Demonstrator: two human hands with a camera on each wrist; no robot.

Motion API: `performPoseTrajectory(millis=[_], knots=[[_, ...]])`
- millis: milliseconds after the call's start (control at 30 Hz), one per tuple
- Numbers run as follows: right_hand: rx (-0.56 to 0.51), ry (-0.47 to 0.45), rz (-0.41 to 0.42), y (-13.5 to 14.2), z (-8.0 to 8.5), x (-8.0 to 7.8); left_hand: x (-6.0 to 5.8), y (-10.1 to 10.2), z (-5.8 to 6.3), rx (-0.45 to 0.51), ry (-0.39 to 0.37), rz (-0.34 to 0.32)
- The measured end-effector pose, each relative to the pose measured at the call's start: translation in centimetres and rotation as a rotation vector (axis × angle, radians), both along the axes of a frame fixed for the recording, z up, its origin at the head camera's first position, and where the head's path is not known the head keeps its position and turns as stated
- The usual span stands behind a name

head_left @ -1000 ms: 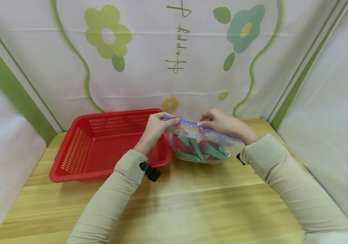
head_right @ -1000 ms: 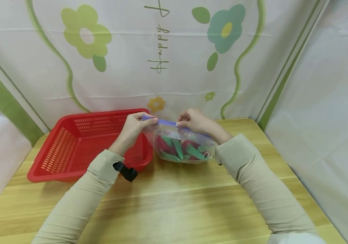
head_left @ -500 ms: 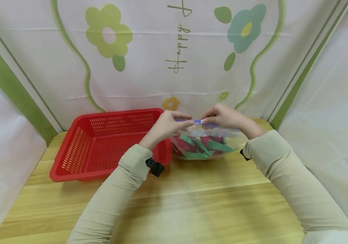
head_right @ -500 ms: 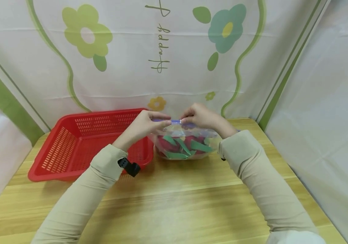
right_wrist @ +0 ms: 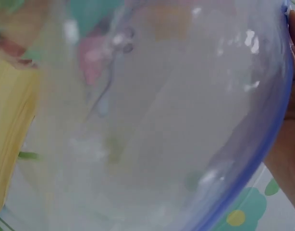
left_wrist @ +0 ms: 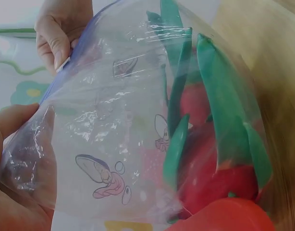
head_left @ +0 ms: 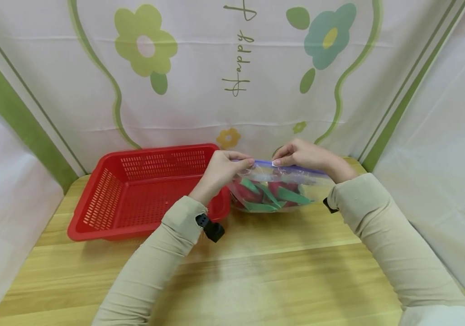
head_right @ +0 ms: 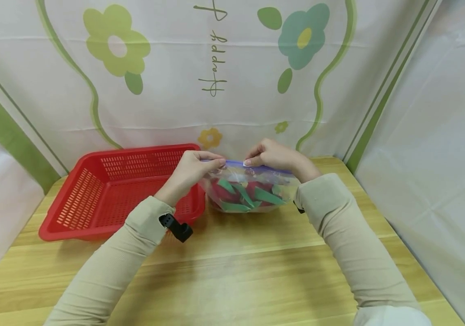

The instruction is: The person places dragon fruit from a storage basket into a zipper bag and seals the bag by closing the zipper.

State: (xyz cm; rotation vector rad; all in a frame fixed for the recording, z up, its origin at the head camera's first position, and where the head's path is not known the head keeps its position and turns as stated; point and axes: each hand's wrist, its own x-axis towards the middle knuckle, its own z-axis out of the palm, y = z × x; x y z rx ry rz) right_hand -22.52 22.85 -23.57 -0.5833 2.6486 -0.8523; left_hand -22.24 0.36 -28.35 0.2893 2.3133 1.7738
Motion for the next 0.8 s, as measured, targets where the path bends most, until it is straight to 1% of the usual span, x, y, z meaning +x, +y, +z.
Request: performPoseTrajectory(millis=[167,300,567,800], knots=[[-0.009,-0.046,-0.051,0.8,0.2,0.0,-0.2,-0.4,-0.1,0.056,-0.011,0.032],[-0.014,-0.066,-0.061,1.7,0.2,-0.1,-0.3,-0.5,-0.1,0.071,-0.022,0.034],[0.031,-0.026,-0.042,3.0,0.3,0.0,-0.7,-1.0,0.0,0.019,-0.018,0.053],[0.026,-0.025,-0.06,4.4,0.0,-0.3,-0.8,-0.9,-0.2,0.046,-0.018,0.043]])
